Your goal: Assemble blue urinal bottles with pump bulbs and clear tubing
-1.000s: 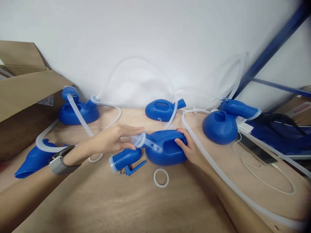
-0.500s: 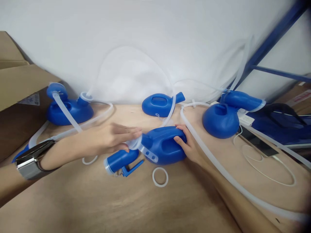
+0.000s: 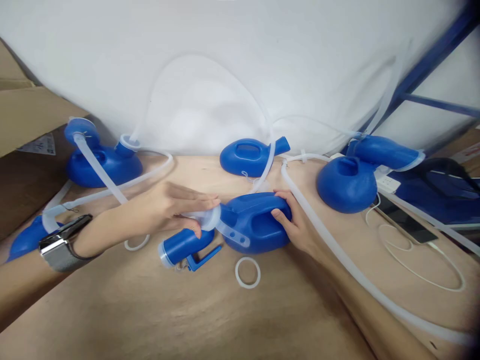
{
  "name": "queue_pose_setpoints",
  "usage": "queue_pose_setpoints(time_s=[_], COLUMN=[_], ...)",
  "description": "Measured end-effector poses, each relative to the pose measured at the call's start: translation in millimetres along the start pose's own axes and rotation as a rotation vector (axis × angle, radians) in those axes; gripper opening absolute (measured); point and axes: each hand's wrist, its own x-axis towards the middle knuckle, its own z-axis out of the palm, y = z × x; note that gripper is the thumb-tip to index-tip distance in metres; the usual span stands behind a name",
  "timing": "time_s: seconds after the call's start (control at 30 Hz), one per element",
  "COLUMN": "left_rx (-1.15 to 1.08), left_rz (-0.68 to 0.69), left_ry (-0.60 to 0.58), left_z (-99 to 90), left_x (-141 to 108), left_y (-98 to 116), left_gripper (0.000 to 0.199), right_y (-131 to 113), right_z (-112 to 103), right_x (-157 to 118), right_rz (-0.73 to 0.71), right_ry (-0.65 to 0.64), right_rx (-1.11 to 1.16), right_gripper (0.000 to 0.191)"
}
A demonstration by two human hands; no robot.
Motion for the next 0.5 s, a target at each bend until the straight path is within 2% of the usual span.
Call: queue_pose_setpoints(time_s=[0.23, 0.5], left_rx=[0.029, -0.011], left_rz=[0.065, -0.094], left_ry=[0.143, 0.247], left_z=[6.5, 20.9], left_x=[-1, -3], left_y=[5, 13], left_gripper=[0.051, 0.058], right_y=[-4, -1], right_z=[-1, 0], right_x=[0, -1], right_rz=[-0.006, -0.026], right_ry=[-0.018, 0.004], right_rx=[-0.048, -0.067], right_gripper=[0.050, 0.048])
